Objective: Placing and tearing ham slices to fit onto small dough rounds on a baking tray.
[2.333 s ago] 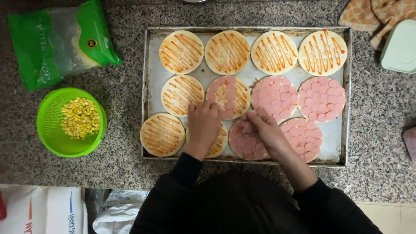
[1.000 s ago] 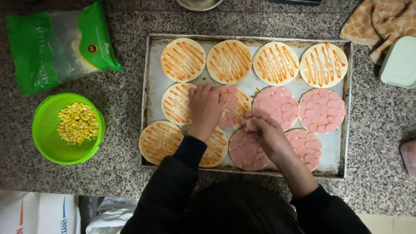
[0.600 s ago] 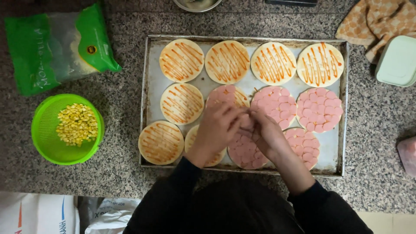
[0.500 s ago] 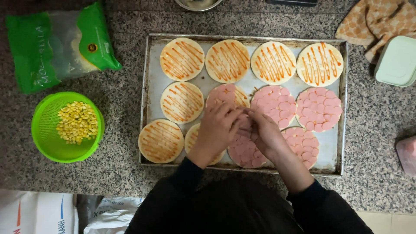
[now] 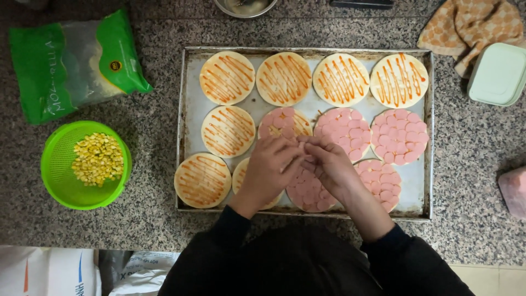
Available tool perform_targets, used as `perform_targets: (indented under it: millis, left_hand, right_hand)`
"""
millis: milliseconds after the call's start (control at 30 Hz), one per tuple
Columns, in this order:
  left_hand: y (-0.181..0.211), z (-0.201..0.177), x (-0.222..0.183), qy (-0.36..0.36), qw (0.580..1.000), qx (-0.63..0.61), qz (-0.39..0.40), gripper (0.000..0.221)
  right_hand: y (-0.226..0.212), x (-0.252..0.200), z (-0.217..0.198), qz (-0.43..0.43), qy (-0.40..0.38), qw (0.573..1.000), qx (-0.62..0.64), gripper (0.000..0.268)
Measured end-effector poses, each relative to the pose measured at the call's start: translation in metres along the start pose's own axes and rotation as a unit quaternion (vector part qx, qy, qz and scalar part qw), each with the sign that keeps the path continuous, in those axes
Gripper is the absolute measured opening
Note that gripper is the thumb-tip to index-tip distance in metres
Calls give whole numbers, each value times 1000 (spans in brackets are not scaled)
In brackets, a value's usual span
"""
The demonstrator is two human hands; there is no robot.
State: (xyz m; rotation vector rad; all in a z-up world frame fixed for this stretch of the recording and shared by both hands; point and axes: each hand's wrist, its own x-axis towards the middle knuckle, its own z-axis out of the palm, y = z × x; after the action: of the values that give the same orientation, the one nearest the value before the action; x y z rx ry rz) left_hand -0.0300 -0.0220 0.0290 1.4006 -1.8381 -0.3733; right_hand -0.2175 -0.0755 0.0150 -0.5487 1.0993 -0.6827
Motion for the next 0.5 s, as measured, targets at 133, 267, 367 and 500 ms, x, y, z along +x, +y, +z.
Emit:
perform_targets:
  millis: [133,267,367,500]
  left_hand:
    - [-34,-10,-4,39,988,9,-152,9]
    - [-69,5,-13,40,970,91,-224,19]
    - [-72,17,-3,-22,981,41,-190,14]
    - [-73,33,1,-61,973,136,-178,21]
  right_hand:
    - [0,-3,-3,19,29,999,-14,34]
    - [-2,-5,-5,40,38,998,-9,30]
    - [-4,-8,1,36,41,998,-2,32]
    - [0,-6,1,12,46,999,-9,37]
